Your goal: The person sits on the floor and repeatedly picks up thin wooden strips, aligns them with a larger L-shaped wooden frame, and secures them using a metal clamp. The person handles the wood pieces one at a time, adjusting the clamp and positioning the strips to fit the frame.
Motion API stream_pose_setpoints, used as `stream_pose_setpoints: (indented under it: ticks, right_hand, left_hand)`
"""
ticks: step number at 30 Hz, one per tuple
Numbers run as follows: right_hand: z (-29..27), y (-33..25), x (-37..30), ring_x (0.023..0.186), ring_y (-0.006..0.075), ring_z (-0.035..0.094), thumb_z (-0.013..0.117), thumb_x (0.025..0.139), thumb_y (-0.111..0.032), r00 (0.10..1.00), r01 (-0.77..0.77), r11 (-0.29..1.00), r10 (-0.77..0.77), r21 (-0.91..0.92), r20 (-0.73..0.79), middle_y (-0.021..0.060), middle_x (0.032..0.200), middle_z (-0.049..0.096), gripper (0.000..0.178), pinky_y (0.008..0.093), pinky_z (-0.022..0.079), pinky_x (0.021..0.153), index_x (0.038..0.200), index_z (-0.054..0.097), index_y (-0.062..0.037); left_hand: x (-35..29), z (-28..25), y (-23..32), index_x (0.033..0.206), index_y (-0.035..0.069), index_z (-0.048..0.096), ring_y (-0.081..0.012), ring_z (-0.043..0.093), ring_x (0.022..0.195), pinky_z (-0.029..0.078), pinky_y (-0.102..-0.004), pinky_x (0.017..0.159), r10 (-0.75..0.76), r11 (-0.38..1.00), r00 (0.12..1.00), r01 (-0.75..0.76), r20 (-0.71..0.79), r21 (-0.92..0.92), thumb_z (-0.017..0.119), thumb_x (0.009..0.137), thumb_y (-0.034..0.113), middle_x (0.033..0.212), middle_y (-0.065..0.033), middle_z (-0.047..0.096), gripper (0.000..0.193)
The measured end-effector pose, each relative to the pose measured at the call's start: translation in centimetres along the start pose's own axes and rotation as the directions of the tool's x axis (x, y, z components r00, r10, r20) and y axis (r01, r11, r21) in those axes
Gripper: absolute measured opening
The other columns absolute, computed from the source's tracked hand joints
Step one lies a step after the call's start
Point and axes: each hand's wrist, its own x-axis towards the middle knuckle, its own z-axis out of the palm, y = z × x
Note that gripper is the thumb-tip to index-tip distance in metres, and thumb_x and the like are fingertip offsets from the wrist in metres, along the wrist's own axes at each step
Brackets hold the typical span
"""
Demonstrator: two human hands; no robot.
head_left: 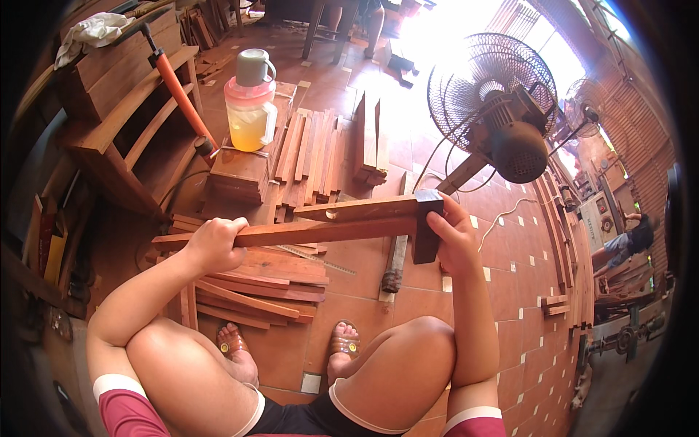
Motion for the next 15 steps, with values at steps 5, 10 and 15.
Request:
stream_pose_setpoints:
  ticks: [5, 10, 15]
  right_hand:
    - [1.07, 0.04, -0.1, 0.087, 0.0069, 0.059, 0.078, 0.085, -0.011, 1.0, -0.002, 0.945, 0.002, -0.327, 0.0, 0.0, 0.096, 0.065, 0.032, 0.0239, 0.049, 0.077, 0.112, 0.062, -0.0031]
    - [1.23, -0.39, 0.06, 0.084, 0.007, 0.06, 0.081, 0.082, -0.01, 1.0, -0.026, 0.94, 0.021, -0.342, -0.017, -0.0001, 0.094, 0.066, 0.033, 0.0244, 0.049, 0.075, 0.108, 0.062, -0.0032]
    - [1.19, -0.3, -0.05, 0.085, 0.0075, 0.06, 0.081, 0.083, -0.011, 0.999, -0.035, 0.941, 0.027, -0.336, -0.028, 0.0007, 0.094, 0.066, 0.035, 0.0244, 0.05, 0.074, 0.109, 0.061, -0.0026]
  left_hand:
    - [0.09, 0.24, 0.16, 0.095, 0.001, 0.062, -0.0434, 0.067, 0.079, 0.055, -0.0496, 0.072, 0.017, 0.999, 1.0, -0.017, 0.006, 0.043, 0.064, 0.07, 0.01, 0.079, -0.0254, 0.067, 0.027]
    - [0.03, 0.33, -0.04, 0.096, 0.002, 0.063, -0.0434, 0.067, 0.078, 0.055, -0.0498, 0.072, 0.013, 0.999, 1.0, -0.014, 0.014, 0.039, 0.064, 0.07, 0.01, 0.078, -0.0253, 0.067, 0.028]
    - [0.12, 0.25, -0.04, 0.096, 0.002, 0.063, -0.0435, 0.067, 0.078, 0.056, -0.0495, 0.072, 0.032, 0.999, 0.999, -0.032, -0.006, 0.031, 0.064, 0.07, 0.01, 0.077, -0.0253, 0.067, 0.027]
